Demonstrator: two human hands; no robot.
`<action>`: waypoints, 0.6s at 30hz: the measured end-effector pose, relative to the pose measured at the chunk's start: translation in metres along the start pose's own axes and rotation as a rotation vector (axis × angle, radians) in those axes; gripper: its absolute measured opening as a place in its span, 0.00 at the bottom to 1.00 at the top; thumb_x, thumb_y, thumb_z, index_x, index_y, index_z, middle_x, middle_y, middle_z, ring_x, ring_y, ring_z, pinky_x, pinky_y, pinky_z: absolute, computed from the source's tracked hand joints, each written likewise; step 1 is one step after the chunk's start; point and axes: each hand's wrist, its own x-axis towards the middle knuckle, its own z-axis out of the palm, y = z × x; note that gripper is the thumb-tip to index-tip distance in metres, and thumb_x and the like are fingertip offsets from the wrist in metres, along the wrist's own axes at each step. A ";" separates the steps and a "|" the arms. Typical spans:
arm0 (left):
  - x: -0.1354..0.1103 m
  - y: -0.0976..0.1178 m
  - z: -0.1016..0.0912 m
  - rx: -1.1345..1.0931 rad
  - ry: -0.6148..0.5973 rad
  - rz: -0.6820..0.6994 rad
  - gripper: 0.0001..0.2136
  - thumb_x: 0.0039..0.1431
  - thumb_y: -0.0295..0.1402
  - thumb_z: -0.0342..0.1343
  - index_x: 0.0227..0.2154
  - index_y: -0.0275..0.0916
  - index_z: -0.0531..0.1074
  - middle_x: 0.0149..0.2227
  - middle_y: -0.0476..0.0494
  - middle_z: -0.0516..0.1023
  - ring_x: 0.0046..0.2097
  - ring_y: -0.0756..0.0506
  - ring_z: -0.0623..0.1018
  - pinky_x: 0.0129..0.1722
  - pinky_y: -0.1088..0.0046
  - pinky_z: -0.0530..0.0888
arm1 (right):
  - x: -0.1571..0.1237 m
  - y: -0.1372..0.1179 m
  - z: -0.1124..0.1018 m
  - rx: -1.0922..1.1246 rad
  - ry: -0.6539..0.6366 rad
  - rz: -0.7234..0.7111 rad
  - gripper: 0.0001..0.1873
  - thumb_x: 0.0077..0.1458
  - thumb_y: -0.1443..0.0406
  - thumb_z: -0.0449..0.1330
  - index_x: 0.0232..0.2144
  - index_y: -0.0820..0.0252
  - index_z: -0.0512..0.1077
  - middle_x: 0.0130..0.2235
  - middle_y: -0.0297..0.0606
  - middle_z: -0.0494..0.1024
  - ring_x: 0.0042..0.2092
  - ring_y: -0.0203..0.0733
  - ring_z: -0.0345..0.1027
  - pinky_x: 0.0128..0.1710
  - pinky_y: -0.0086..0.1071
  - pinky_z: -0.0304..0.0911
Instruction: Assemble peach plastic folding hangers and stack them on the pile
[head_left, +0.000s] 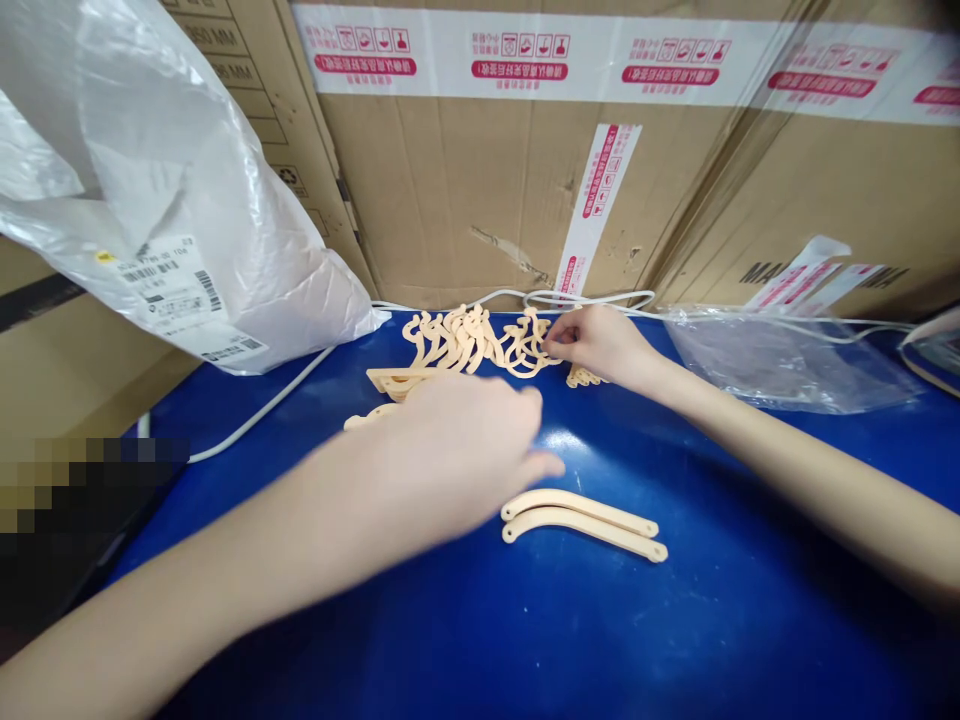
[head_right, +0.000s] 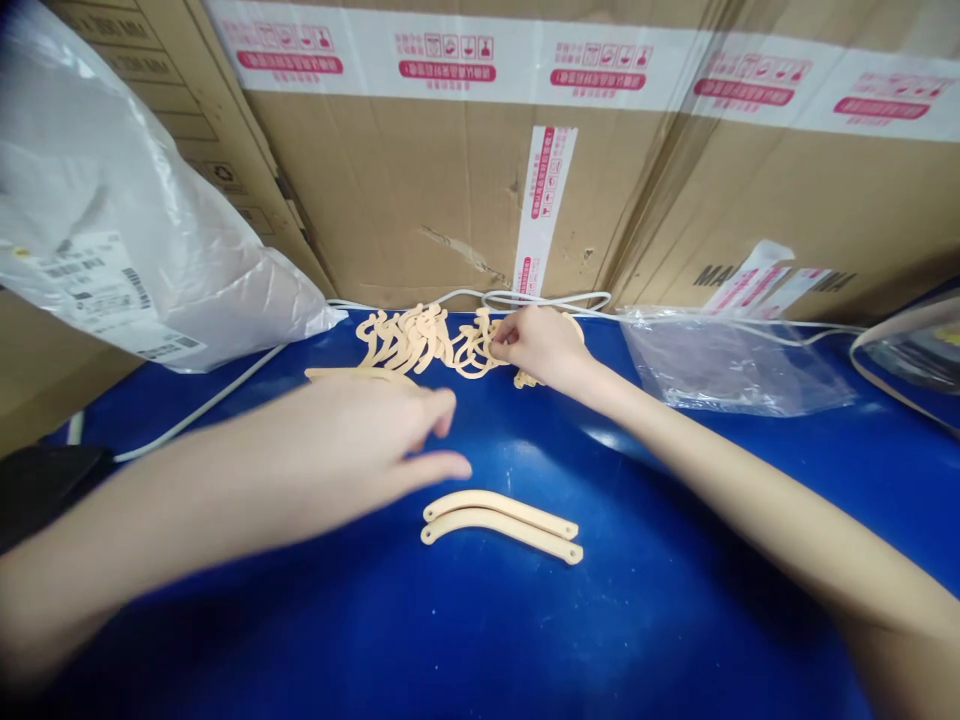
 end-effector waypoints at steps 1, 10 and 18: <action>0.005 -0.011 -0.010 -0.009 -0.037 -0.062 0.19 0.62 0.50 0.49 0.27 0.41 0.71 0.22 0.48 0.73 0.22 0.47 0.70 0.24 0.70 0.58 | -0.002 -0.002 -0.004 0.021 0.023 0.001 0.10 0.50 0.63 0.59 0.30 0.61 0.79 0.26 0.36 0.77 0.26 0.37 0.65 0.27 0.32 0.55; 0.056 -0.136 -0.022 -0.095 -0.204 -0.623 0.18 0.54 0.47 0.52 0.21 0.37 0.70 0.25 0.44 0.75 0.31 0.45 0.74 0.32 0.70 0.65 | -0.069 -0.044 -0.018 0.176 -0.070 -0.234 0.04 0.49 0.66 0.61 0.25 0.57 0.76 0.25 0.32 0.75 0.28 0.36 0.65 0.33 0.33 0.59; 0.063 -0.149 0.000 -0.155 -0.205 -0.723 0.22 0.52 0.54 0.52 0.21 0.36 0.70 0.25 0.36 0.77 0.28 0.40 0.77 0.29 0.67 0.69 | -0.089 -0.055 0.004 0.134 -0.183 -0.280 0.07 0.53 0.66 0.59 0.23 0.58 0.71 0.25 0.31 0.73 0.28 0.36 0.62 0.33 0.34 0.54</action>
